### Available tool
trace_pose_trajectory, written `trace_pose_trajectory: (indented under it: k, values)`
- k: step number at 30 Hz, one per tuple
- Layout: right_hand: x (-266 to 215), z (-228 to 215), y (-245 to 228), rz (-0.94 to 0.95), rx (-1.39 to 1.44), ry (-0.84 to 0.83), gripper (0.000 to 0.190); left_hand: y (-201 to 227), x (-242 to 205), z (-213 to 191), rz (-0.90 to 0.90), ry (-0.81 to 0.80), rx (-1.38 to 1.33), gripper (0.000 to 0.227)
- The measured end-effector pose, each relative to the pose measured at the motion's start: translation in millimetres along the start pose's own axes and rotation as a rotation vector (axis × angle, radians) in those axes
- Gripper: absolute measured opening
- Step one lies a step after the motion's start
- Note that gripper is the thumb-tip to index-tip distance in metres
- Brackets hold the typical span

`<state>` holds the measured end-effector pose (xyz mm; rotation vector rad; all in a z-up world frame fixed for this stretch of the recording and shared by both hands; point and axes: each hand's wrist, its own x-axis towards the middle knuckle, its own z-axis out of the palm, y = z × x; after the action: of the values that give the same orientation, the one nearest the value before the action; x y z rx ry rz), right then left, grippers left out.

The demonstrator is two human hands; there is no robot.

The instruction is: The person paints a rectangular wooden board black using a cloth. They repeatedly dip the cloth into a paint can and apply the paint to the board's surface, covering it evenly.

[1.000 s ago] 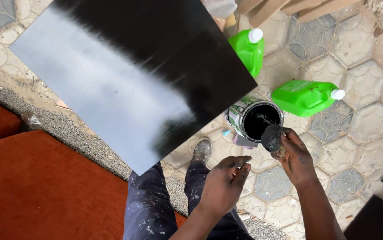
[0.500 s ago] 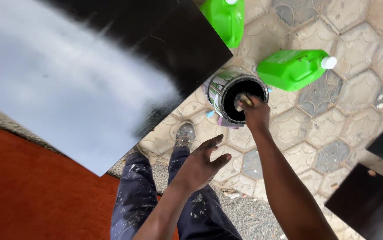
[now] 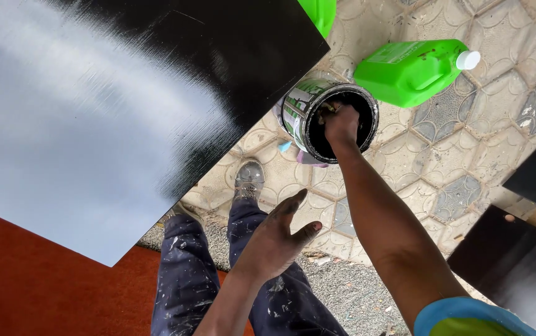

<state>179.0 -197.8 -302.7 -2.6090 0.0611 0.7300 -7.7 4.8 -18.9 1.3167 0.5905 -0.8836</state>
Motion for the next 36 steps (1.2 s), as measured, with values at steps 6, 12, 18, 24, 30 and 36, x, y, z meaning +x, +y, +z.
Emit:
trace_pose_trajectory:
  k: [6,12,18,24,30,36]
  values:
    - [-3,-11,-28,0.108,-0.049,-0.031,0.021,-18,5,-6,-0.011,0.026,-0.039,0.084]
    - [0,-26,-21,0.289,0.323,-0.035,0.006,-33,7,-8,0.024,0.032,-0.118,0.085]
    - [-25,-76,-24,0.473,0.667,-0.395,0.016,-31,39,-4,0.075,0.062,-0.342,0.068]
    - [-36,-80,-19,0.319,0.709,-0.543,0.020,-61,131,20,0.206,0.207,-0.668,0.058]
    - [-21,-55,3,0.277,0.627,-0.567,0.021,-108,211,48,0.004,0.147,-1.119,0.080]
    - [-11,-71,-23,0.376,0.502,-0.648,0.033,-142,240,58,-0.028,0.129,-1.217,0.082]
